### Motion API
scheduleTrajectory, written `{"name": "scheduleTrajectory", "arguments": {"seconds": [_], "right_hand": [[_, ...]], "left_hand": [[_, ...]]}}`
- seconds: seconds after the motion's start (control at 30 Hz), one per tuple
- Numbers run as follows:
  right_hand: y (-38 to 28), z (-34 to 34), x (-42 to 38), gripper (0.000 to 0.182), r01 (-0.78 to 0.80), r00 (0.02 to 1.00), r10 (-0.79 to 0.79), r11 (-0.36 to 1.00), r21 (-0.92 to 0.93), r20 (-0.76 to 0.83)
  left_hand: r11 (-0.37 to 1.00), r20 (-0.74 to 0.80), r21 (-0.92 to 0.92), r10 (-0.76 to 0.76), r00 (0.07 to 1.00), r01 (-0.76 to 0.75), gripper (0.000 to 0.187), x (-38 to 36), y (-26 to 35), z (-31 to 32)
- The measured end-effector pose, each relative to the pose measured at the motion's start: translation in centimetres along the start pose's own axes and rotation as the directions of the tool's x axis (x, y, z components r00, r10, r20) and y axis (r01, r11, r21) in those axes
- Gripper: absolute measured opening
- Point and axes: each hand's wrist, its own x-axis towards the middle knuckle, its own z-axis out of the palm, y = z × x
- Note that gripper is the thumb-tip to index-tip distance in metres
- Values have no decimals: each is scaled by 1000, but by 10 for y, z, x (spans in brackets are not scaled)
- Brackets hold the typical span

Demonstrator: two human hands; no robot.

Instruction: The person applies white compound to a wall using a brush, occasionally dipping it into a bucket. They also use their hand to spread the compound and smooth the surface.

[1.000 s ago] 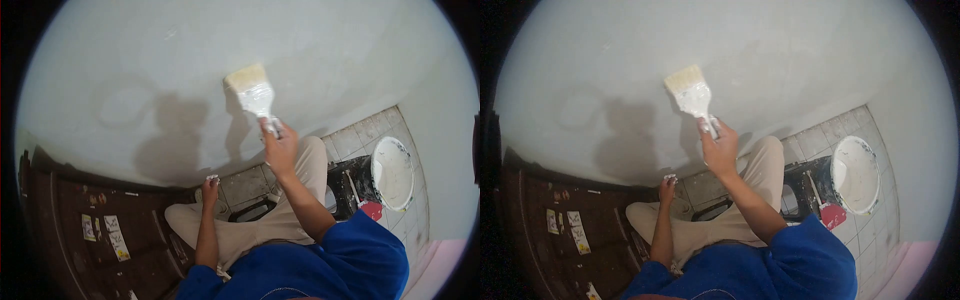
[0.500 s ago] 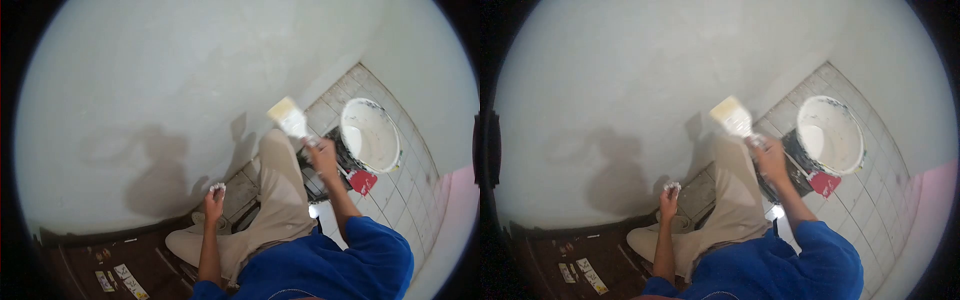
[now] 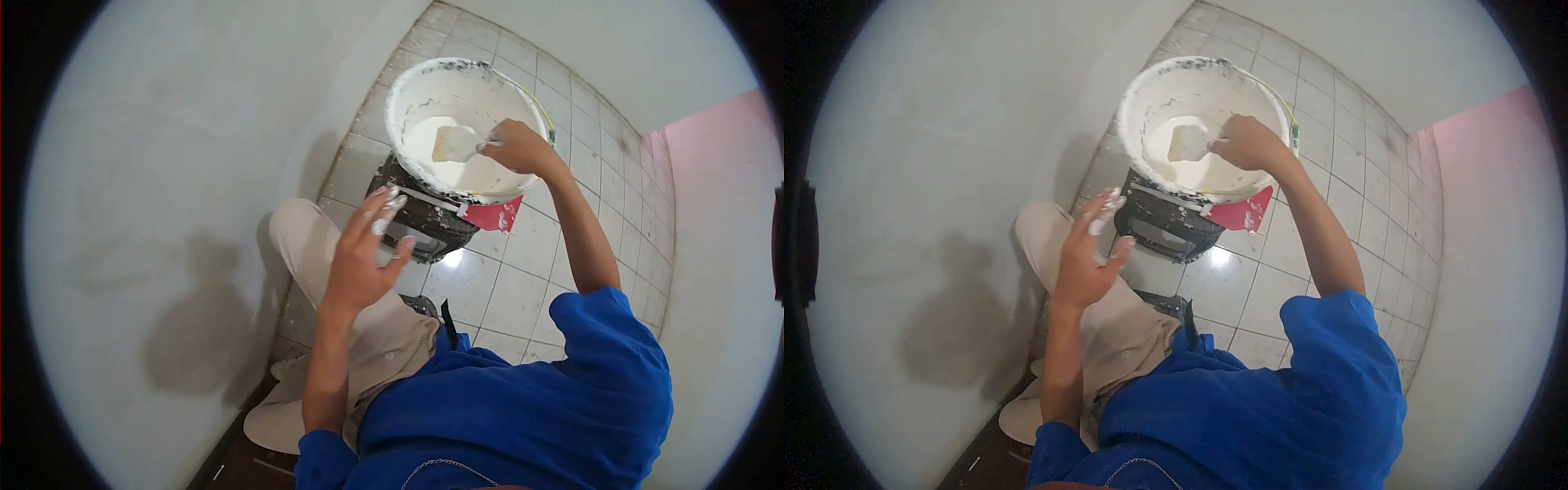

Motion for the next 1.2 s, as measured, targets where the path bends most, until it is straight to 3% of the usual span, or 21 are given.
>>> {"name": "scheduleTrajectory", "arguments": {"seconds": [0.07, 0.17, 0.37, 0.47, 0.57, 0.77, 0.87, 0.97, 1.1, 1.13, 1.2], "right_hand": [[13, 22, 17, 36, 34, 999, -33, 992, -125, 8], [8, 28, 39, 32, 17, 969, 49, 965, -262, 243], [9, 45, 67, 29, 107, 900, 37, 948, -301, 435], [12, 39, 69, 30, 118, 888, 18, 957, -266, 459], [20, 34, 70, 30, 48, 867, 47, 983, -178, 496], [28, 27, 59, 37, 135, 926, -38, 963, -234, 376], [25, 5, 25, 38, 133, 977, -87, 962, -240, 195], [6, -22, -23, 30, 117, 987, -96, 978, -171, 127], [-5, -23, -79, 20, 11, 998, -5, 995, -95, 58], [4, -11, -88, 17, 84, 996, -88, 989, -122, -29], [7, -7, -99, 23, -12, 999, 9, 998, -67, -45]], "left_hand": [[998, 116, 67, 15, 993, -23, 46, 5, -3, 28], [989, 214, 148, -3, 977, -29, 50, 5, -7, 52], [981, 268, 196, -57, 962, 4, 52, 3, -12, 56], [982, 264, 189, -59, 963, 9, 53, 3, -15, 55], [986, 259, 163, -63, 964, 21, 54, 5, -17, 56], [986, 266, 161, -93, 960, 51, 55, 4, -18, 56], [984, 248, 154, -121, 961, 85, 55, 4, -14, 56], [981, 247, 180, -117, 962, 73, 56, 3, -12, 57], [979, 228, 195, -109, 968, 64, 58, -2, -15, 60], [977, 230, 205, -96, 969, 48, 58, -4, -16, 60], [970, 209, 240, -82, 974, 30, 58, -4, -17, 61]]}}
